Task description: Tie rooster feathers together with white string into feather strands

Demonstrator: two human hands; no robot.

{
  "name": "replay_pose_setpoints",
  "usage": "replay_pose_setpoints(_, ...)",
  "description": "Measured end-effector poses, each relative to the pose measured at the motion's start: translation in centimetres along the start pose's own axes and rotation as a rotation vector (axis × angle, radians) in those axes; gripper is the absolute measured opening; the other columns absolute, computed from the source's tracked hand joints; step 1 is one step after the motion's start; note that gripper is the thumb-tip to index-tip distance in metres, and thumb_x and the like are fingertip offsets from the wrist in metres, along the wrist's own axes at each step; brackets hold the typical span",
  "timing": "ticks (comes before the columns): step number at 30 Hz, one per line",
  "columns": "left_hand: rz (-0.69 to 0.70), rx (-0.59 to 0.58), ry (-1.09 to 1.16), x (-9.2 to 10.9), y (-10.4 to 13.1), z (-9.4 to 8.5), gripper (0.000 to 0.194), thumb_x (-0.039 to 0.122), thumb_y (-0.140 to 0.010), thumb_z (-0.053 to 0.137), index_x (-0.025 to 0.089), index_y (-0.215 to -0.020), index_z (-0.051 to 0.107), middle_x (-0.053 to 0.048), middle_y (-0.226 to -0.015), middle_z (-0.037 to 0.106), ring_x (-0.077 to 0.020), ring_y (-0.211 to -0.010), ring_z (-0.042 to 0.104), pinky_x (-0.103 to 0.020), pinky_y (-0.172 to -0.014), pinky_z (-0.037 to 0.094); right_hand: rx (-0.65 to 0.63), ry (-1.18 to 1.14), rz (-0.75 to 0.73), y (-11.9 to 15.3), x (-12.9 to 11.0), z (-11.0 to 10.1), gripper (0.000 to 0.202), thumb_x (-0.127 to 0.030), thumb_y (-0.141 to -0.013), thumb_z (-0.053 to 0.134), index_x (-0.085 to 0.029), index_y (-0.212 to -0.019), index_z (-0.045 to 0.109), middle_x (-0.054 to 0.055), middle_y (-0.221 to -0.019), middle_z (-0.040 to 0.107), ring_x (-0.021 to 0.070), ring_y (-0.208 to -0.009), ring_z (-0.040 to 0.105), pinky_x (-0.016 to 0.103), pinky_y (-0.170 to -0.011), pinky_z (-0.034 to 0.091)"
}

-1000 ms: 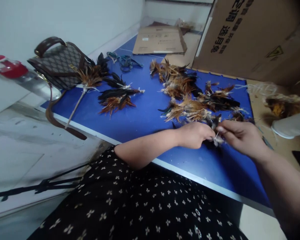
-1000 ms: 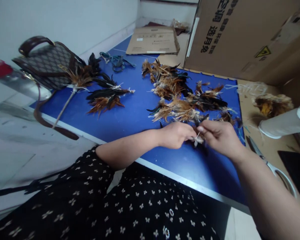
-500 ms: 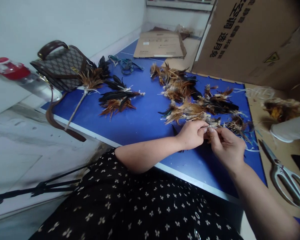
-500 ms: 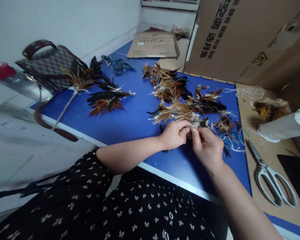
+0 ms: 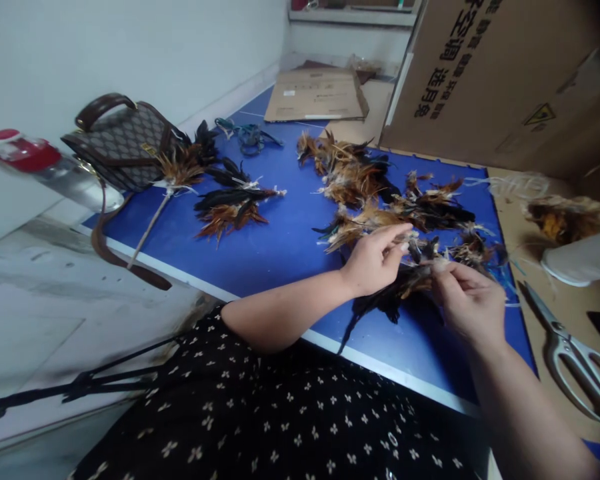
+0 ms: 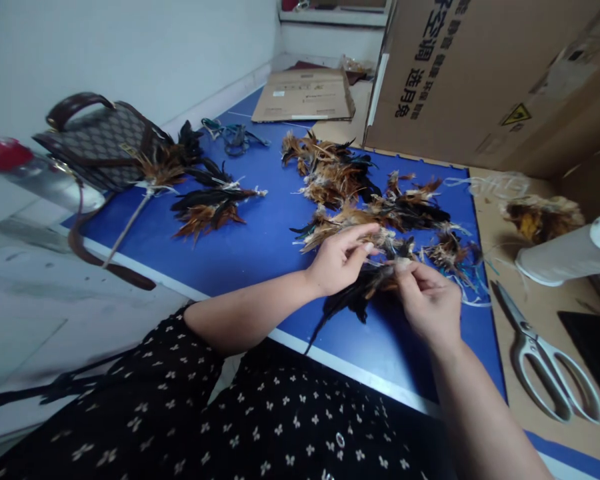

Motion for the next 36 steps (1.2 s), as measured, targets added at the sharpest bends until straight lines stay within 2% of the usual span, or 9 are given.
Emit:
replay_pose_setpoints(4, 0.011, 0.199, -0.175, 0.3, -0.5, -2.1, 0.016, 0.03, -0.106, 0.065, 0.016, -0.11, 0.071, -0.012, -0.112, 0.074, -0.018, -0.097, 0.071, -0.034, -0.089, 0.063, 0.043, -0.152, 0.066, 0.0, 1.5, 0.0, 0.039, -0.06, -0.097, 0.083, -0.021, -0.097, 0.082, -0.004, -0.06, 0.056, 0.0101, -0.048, 0.039, 0.025, -0.043, 0.031)
replay_pose_setpoints(8, 0.036, -0.009, -0.159, 1.6, -0.7, -1.3, 0.032, 0.038, -0.106, 0.068, 0.018, -0.082, 0.068, -0.003, -0.084, 0.064, -0.0143, -0.08, 0.06, -0.032, -0.08, 0.056, 0.062, -0.194, 0.067, 0.0, 1.8, -0.3, 0.036, -0.058, -0.097, 0.083, -0.022, -0.097, 0.082, -0.005, -0.059, 0.053, 0.011, -0.048, 0.038, 0.027, -0.043, 0.031)
replay_pose_setpoints(11, -0.038, -0.172, -0.066, 1.6, -0.3, -0.1, 0.032, 0.045, -0.101, 0.076, 0.016, -0.087, 0.075, -0.003, -0.089, 0.066, -0.0109, -0.074, 0.058, -0.029, -0.075, 0.053, 0.069, -0.212, 0.076, 0.1, 1.9, -0.5, 0.036, -0.057, -0.097, 0.083, -0.022, -0.097, 0.081, -0.004, -0.061, 0.056, 0.0112, -0.049, 0.039, 0.027, -0.044, 0.032)
replay_pose_setpoints(14, -0.064, -0.24, -0.062, 1.3, -0.3, 0.5, 0.024, 0.036, -0.099, 0.077, 0.016, -0.086, 0.075, -0.002, -0.088, 0.066, -0.0102, -0.074, 0.056, -0.027, -0.073, 0.05, 0.041, -0.188, 0.062, 0.2, 1.8, -0.3, 0.036, -0.058, -0.099, 0.08, -0.022, -0.097, 0.08, -0.004, -0.061, 0.054, 0.0114, -0.049, 0.038, 0.027, -0.044, 0.031)
replay_pose_setpoints(17, -0.091, -0.249, -0.012, 0.5, -0.6, 0.5, 0.023, 0.033, -0.099, 0.075, 0.016, -0.085, 0.074, -0.002, -0.086, 0.066, -0.0106, -0.075, 0.056, -0.027, -0.072, 0.047, -0.007, -0.134, 0.04, 0.3, 1.6, 0.1, 0.039, -0.061, -0.101, 0.077, -0.022, -0.096, 0.079, -0.004, -0.06, 0.052, 0.012, -0.05, 0.037, 0.027, -0.045, 0.03)
replay_pose_setpoints(26, -0.289, -0.197, 0.236, -1.8, -1.0, -0.1, 0.044, 0.058, -0.09, 0.087, 0.015, -0.086, 0.08, -0.003, -0.087, 0.074, -0.0127, -0.084, 0.064, -0.033, -0.088, 0.051, -0.314, -0.064, -0.048, 1.4, -0.9, 2.2, 0.051, -0.066, -0.102, 0.074, -0.022, -0.077, 0.07, -0.002, -0.06, 0.05, 0.0125, -0.055, 0.04, 0.028, -0.05, 0.033)
replay_pose_setpoints(30, -0.159, -0.195, 0.337, -0.1, -1.2, 0.0, 0.042, 0.057, -0.087, 0.091, 0.016, -0.088, 0.082, -0.005, -0.092, 0.076, -0.0136, -0.089, 0.069, -0.034, -0.092, 0.055, -0.319, -0.098, 0.002, 1.4, 0.1, 2.0, 0.051, -0.064, -0.103, 0.074, -0.023, -0.074, 0.067, -0.003, -0.06, 0.048, 0.0129, -0.055, 0.038, 0.028, -0.049, 0.031)
replay_pose_setpoints(32, -0.188, -0.233, 0.382, 0.1, -0.9, 0.6, 0.044, 0.059, -0.089, 0.089, 0.016, -0.096, 0.084, -0.005, -0.093, 0.076, -0.0128, -0.084, 0.067, -0.033, -0.085, 0.056, -0.325, -0.127, 0.026, 1.3, 0.8, 1.9, 0.051, -0.062, -0.103, 0.074, -0.023, -0.072, 0.063, -0.003, -0.06, 0.047, 0.013, -0.055, 0.037, 0.028, -0.05, 0.031)
replay_pose_setpoints(36, -0.437, -0.265, 0.439, -1.8, 0.3, 1.6, 0.061, 0.067, -0.097, 0.077, 0.017, -0.132, 0.08, -0.006, -0.098, 0.078, -0.0095, -0.07, 0.061, -0.029, -0.066, 0.051, -0.238, -0.195, 0.038, 0.8, 1.6, 1.2, 0.046, -0.059, -0.103, 0.076, -0.024, -0.075, 0.065, -0.003, -0.058, 0.045, 0.0139, -0.053, 0.037, 0.03, -0.05, 0.031)
Point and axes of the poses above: each hand's wrist, its own y-axis away from the middle knuckle, its own z-axis out of the palm, x = y × z, the point moved 7 cm from there along -y, towards the middle knuckle
